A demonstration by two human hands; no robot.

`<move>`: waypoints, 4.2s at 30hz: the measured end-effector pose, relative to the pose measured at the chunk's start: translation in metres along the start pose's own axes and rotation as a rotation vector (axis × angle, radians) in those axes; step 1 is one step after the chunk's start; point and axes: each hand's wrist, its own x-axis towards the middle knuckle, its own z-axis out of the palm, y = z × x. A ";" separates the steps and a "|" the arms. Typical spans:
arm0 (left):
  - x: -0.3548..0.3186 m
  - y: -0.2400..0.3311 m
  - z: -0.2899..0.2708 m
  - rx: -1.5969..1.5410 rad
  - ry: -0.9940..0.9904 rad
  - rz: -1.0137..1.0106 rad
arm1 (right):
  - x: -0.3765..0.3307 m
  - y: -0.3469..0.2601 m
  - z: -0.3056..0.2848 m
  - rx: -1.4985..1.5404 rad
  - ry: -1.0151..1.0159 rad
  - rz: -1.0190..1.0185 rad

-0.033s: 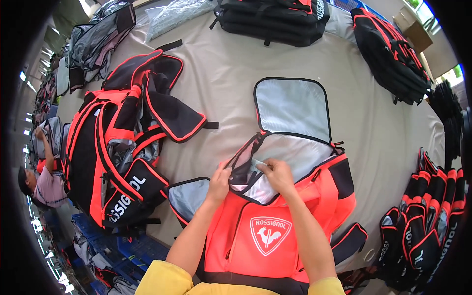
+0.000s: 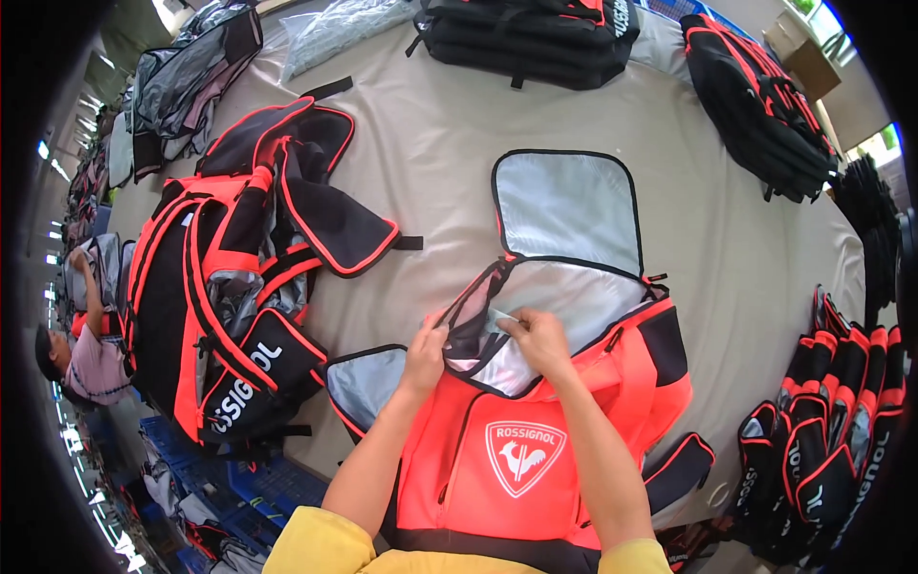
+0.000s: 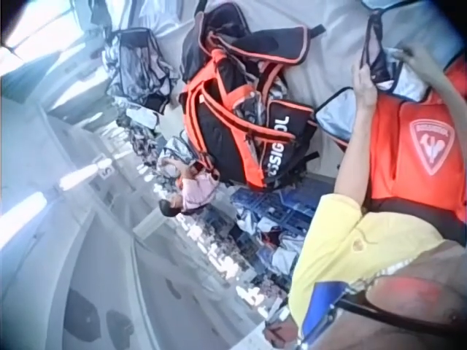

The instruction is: Checking and assembling various parts of a large technical bag or backpack.

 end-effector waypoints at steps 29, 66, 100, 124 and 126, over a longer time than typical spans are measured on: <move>-0.032 0.001 0.018 0.318 -0.025 0.510 | -0.013 0.010 0.000 -0.097 0.063 -0.077; -0.017 -0.009 0.020 -0.166 -0.132 0.305 | -0.244 -0.044 -0.146 -1.132 0.215 -0.499; -0.123 0.042 0.157 1.204 -0.586 1.109 | -0.256 0.016 -0.152 -0.677 0.482 -0.465; 0.014 -0.022 0.190 1.006 -0.152 0.604 | -0.229 0.190 -0.075 -0.689 0.709 -0.004; 0.017 -0.022 0.191 0.980 -0.180 0.588 | -0.228 0.190 -0.079 -0.685 0.706 -0.013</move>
